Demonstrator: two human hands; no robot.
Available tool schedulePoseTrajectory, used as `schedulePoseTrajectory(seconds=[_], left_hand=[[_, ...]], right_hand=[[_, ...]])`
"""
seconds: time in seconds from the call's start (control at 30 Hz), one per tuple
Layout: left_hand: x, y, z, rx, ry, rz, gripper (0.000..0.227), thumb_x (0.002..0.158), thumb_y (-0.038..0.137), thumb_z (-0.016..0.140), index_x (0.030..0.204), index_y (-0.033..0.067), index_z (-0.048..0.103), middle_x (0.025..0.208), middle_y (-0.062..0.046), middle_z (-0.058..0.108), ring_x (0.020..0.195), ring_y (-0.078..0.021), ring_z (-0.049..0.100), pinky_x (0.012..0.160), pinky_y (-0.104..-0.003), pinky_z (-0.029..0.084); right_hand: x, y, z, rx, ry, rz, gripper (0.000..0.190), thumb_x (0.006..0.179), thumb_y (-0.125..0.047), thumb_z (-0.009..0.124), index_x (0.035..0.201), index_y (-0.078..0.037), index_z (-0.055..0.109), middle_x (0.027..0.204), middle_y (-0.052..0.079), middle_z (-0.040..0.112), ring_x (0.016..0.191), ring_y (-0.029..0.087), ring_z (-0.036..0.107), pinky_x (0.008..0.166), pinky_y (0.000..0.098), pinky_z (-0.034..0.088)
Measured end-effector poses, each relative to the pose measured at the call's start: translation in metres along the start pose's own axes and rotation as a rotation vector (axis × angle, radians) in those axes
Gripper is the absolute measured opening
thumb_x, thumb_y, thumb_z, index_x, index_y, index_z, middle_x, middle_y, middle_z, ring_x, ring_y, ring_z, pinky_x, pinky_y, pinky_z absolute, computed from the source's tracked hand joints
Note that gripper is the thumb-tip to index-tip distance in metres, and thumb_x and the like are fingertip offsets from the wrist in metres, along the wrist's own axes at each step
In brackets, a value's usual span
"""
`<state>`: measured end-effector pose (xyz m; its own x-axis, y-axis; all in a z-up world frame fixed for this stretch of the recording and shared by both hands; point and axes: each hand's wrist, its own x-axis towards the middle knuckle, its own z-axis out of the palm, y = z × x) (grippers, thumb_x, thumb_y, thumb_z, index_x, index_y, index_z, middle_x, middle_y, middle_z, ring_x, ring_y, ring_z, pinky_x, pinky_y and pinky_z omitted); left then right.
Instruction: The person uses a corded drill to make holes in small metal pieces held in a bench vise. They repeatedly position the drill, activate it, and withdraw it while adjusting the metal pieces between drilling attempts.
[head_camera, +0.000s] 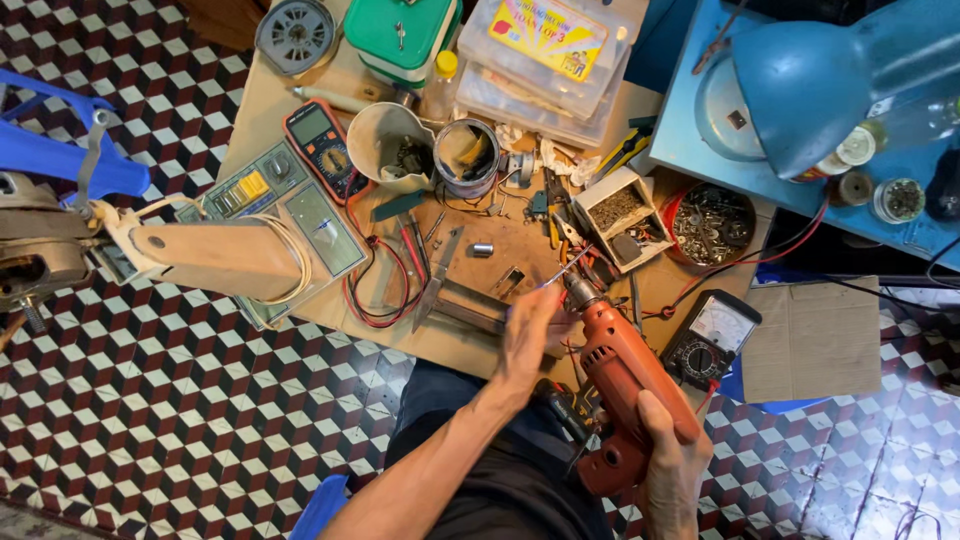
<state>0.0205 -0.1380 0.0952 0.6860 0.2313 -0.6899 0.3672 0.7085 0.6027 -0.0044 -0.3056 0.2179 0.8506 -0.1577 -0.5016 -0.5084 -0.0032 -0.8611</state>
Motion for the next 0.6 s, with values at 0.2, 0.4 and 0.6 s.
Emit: schedulePoseTrajectory(seconds=[0.2, 0.4, 0.6], left_hand=[[0.040, 0.013, -0.089, 0.896, 0.311, 0.613, 0.043, 0.086, 0.029, 0.077, 0.118, 0.0049, 0.062, 0.109, -0.013, 0.071, 0.091, -0.0290, 0.068, 0.080, -0.042, 0.056], [0.092, 0.025, -0.062, 1.321, 0.103, 0.499, 0.058, 0.074, 0.032, 0.089, 0.108, -0.0045, 0.059, 0.103, -0.022, 0.062, 0.093, -0.0350, 0.062, 0.075, -0.046, 0.053], [0.098, 0.011, -0.083, 1.188, 0.074, 0.678, 0.034, 0.079, 0.023, 0.084, 0.103, 0.0072, 0.065, 0.094, -0.013, 0.072, 0.088, -0.0308, 0.070, 0.078, -0.044, 0.055]], right_hand=[[0.013, -0.012, 0.015, -0.169, -0.027, -0.053, 0.052, 0.090, -0.026, 0.071, 0.128, 0.009, 0.066, 0.106, 0.016, 0.071, 0.084, 0.021, 0.070, 0.076, 0.0308, 0.058], [0.012, -0.021, 0.033, -0.234, 0.030, 0.089, 0.054, 0.085, -0.028, 0.070, 0.127, 0.005, 0.064, 0.099, 0.020, 0.071, 0.069, 0.027, 0.073, 0.059, 0.0406, 0.059], [0.013, -0.027, 0.037, -0.257, -0.016, 0.048, 0.054, 0.087, -0.028, 0.072, 0.127, 0.008, 0.066, 0.098, 0.019, 0.072, 0.071, 0.023, 0.070, 0.063, 0.0329, 0.057]])
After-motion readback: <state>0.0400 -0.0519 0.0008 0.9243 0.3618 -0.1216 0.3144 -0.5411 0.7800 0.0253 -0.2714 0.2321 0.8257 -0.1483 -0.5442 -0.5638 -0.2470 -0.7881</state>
